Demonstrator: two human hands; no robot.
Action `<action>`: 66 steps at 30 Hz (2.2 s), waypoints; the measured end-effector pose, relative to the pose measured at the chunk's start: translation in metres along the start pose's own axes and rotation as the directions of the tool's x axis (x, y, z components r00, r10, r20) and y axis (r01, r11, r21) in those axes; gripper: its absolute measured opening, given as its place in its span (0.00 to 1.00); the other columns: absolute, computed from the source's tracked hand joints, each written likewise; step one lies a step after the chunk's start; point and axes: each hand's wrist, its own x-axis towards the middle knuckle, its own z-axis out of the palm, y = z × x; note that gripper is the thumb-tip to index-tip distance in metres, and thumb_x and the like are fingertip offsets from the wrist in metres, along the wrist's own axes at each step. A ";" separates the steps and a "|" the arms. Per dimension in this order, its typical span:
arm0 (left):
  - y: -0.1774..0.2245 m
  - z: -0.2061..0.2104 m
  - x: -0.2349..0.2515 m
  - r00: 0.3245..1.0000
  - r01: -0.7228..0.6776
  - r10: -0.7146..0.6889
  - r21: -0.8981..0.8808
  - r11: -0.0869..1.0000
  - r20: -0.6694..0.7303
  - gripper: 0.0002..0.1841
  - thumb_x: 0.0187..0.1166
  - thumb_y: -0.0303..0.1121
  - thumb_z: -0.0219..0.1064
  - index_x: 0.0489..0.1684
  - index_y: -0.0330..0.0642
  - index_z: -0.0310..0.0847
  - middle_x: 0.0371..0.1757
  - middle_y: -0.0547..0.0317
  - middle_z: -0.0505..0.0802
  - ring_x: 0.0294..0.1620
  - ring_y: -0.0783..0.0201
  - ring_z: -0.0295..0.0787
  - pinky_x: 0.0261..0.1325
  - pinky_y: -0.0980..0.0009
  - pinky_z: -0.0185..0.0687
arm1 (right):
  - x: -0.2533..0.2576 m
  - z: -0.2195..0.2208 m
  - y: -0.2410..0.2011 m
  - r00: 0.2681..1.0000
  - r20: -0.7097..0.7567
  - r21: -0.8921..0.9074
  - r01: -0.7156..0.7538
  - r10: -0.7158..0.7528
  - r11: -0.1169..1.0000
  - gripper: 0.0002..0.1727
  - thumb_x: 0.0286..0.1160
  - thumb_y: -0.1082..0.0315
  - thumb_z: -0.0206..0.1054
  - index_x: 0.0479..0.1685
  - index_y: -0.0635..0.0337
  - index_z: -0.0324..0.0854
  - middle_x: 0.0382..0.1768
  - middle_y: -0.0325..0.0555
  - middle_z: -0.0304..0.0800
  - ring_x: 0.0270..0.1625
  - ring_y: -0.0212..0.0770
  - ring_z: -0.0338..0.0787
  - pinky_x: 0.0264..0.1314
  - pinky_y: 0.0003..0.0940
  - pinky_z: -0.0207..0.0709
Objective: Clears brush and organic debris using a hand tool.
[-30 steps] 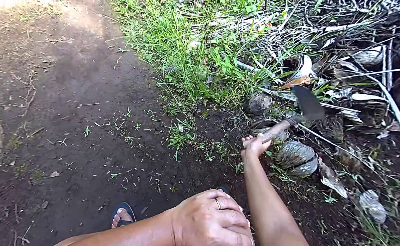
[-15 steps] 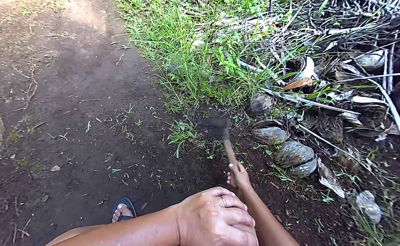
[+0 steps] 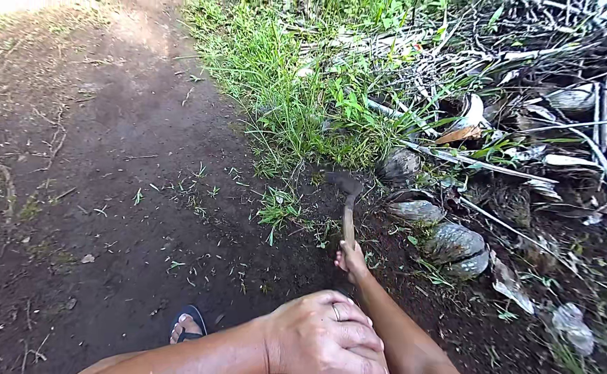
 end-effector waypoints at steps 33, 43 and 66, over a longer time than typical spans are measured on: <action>0.002 -0.001 -0.008 1.000 0.016 -0.016 0.000 1.000 -0.014 0.25 0.86 0.56 0.52 0.56 0.52 0.92 0.62 0.50 0.95 0.73 0.50 0.86 0.82 0.53 0.70 | 0.002 0.050 -0.087 0.864 -0.399 0.278 0.432 -0.306 0.858 0.39 0.96 0.64 0.50 0.97 0.36 0.28 0.41 0.52 0.77 0.22 0.39 0.82 0.22 0.36 0.81; 0.003 0.001 -0.001 1.000 -0.006 0.006 -0.009 1.000 0.020 0.24 0.86 0.56 0.53 0.57 0.54 0.91 0.63 0.52 0.94 0.74 0.50 0.85 0.82 0.52 0.70 | -0.033 -0.040 0.003 1.000 -0.005 -0.182 0.027 -0.028 0.983 0.37 0.93 0.60 0.55 0.97 0.37 0.42 0.39 0.50 0.79 0.23 0.40 0.79 0.22 0.37 0.77; 0.010 0.004 0.004 1.000 -0.025 0.025 0.001 1.000 0.019 0.25 0.86 0.57 0.53 0.57 0.53 0.92 0.63 0.51 0.95 0.74 0.50 0.85 0.82 0.52 0.70 | -0.062 -0.085 0.024 0.993 0.010 -0.255 0.113 -0.115 0.960 0.34 0.92 0.61 0.57 0.95 0.43 0.51 0.42 0.54 0.83 0.25 0.41 0.82 0.25 0.40 0.79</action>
